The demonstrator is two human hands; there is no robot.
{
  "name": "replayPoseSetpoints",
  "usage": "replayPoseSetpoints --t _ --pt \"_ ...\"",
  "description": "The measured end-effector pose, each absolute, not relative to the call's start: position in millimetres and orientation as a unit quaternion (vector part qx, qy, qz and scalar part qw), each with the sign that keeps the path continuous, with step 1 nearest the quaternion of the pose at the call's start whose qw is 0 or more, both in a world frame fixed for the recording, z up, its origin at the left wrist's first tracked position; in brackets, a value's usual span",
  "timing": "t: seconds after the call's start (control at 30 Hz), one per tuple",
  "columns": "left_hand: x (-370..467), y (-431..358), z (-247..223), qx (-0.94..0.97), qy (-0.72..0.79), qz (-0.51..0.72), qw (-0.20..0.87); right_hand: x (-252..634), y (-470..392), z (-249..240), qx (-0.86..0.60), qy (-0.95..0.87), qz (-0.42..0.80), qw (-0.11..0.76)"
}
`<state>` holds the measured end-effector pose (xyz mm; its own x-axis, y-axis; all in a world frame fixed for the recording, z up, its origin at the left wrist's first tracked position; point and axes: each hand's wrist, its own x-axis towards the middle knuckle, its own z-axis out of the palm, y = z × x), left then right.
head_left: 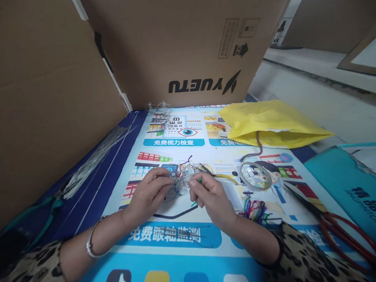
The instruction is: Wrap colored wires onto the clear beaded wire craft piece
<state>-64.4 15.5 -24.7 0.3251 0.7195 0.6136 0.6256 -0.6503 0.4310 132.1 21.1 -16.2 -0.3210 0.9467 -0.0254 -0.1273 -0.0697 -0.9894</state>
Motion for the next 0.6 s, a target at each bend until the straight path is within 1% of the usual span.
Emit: replayPoseSetpoints --t 0.33,0.6 --pt "-64.3 17.0 -25.2 0.799 0.429 0.404 0.116 131.0 20.7 -12.4 -0.4 -0.511 0.625 0.435" --pt "-64.5 15.9 -23.8 0.798 0.436 0.399 0.119 131.4 21.0 -16.3 -0.401 -0.511 0.623 0.436"
